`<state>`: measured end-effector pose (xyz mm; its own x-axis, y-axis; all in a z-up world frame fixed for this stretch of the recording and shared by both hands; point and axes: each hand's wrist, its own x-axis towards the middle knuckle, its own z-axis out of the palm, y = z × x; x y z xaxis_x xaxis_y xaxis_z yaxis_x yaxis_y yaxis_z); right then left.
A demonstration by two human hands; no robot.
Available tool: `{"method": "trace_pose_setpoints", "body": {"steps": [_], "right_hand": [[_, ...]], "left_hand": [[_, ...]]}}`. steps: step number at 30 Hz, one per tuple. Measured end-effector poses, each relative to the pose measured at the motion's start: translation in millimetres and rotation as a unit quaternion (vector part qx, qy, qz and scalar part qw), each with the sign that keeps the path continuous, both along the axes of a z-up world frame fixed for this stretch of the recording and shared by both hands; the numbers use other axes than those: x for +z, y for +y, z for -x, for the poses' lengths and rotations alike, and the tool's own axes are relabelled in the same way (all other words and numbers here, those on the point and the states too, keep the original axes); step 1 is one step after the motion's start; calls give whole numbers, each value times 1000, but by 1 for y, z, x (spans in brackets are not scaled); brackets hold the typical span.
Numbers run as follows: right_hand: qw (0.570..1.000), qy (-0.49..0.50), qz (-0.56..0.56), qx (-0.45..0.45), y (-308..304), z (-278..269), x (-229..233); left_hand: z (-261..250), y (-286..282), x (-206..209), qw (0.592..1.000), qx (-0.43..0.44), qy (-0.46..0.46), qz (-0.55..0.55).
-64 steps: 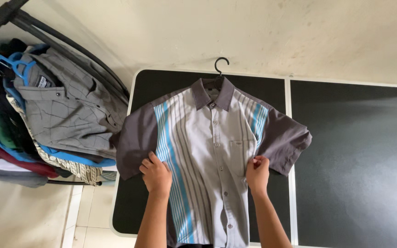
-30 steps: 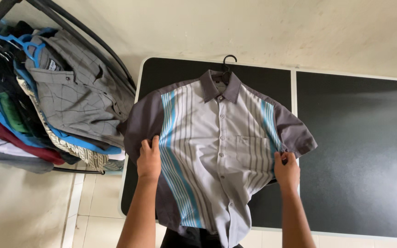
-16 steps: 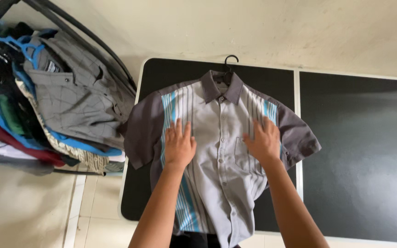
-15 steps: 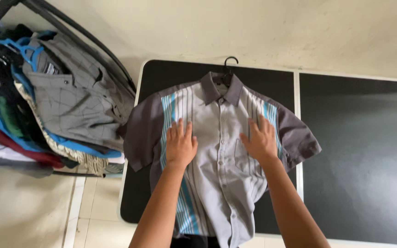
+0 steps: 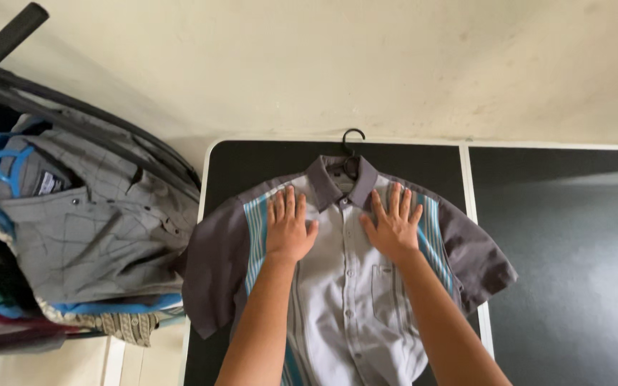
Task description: The person takes shirts from a clothes rack, lays them on a table, and buttons them one by one. They handle a striped shirt, a checkered shirt, and a black shirt, buttoning each fully before moving to the next.
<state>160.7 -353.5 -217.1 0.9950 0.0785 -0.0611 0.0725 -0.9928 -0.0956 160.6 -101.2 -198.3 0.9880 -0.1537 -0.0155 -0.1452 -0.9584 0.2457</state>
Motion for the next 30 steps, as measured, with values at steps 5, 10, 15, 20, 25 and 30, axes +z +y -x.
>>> {"method": "trace_pose_setpoints", "body": {"steps": [5,10,15,20,25,30], "right_hand": [[992,-88,-76,-52,20,-4,23],[977,-26,-188,-95,63,-10,43],[959,36,-211,-185,77,-22,45],[921,67,-270,-273,79,-30,32],[884,45,-346,-311,74,-33,4],[854,-16,-463,-234,58,-29,-27]], "left_hand": [[-8,-12,6,999,12,-20,35],[-15,-39,7,985,-38,-129,107],[-26,-46,-3,984,-53,-132,103],[-38,-49,-7,990,-44,-105,88],[-45,-50,0,985,-64,-126,95],[-49,-49,6,969,-70,-123,204]]}}
